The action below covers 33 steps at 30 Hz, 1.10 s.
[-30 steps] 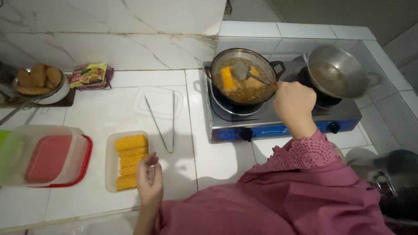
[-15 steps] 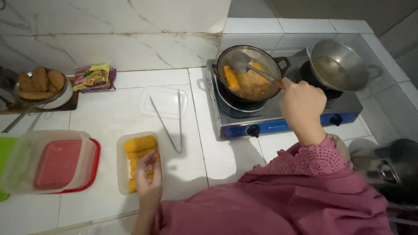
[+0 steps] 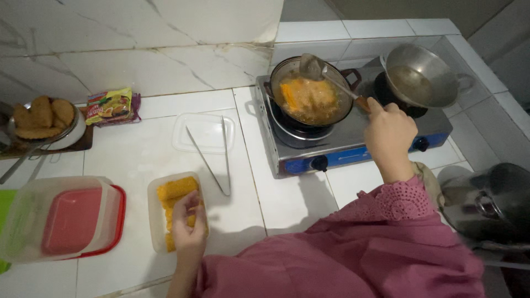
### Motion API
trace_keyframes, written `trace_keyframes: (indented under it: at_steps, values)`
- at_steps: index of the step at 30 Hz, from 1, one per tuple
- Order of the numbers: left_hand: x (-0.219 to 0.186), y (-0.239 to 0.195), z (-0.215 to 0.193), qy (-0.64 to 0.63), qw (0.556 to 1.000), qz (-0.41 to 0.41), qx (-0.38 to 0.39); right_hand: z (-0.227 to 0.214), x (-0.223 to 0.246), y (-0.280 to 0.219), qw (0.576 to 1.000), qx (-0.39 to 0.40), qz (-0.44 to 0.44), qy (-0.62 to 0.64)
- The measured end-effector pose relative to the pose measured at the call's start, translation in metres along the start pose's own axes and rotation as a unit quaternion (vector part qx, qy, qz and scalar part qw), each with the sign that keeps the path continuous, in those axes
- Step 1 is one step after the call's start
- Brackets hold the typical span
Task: The person places breaded food items into a pot of hot oil and uses a slotted spoon to turn them while they fry. The person continues to monitor and adjust the items in the oil.
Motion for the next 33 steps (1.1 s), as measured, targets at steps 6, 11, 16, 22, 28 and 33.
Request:
trace_keyframes:
  at_steps: [6,11,16,22,28,33]
  values:
    - [0.003,0.001,0.010,-0.005,1.000,0.009,0.010,0.042,-0.022,-0.015,0.998,-0.033,0.025,0.047]
    - [-0.002,-0.002,0.020,0.001,1.000,0.013,0.010,0.079,-0.024,-0.023,0.996,-0.067,0.024,0.062]
    - [-0.008,-0.004,0.027,0.009,1.000,0.001,0.003,0.096,-0.015,-0.030,0.995,-0.072,-0.001,0.066]
    - [-0.014,-0.008,0.038,0.013,1.000,-0.013,-0.005,0.102,0.004,-0.046,0.995,-0.044,-0.005,0.087]
    - [-0.014,-0.011,0.047,0.016,1.000,-0.023,0.006,0.101,0.022,-0.070,0.984,0.022,0.015,0.176]
    - [-0.014,-0.014,0.054,-0.014,1.000,-0.008,0.013,0.100,0.027,-0.074,0.972,0.080,0.033,0.221]
Point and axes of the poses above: each hand's wrist, its own y-axis towards the middle knuckle, its own z-axis out of the palm, x = y × z, the point moved 2 cm from there along y, towards the middle knuckle, and after that the axes turned 3 degrees about -x, right-handed, at the moved point
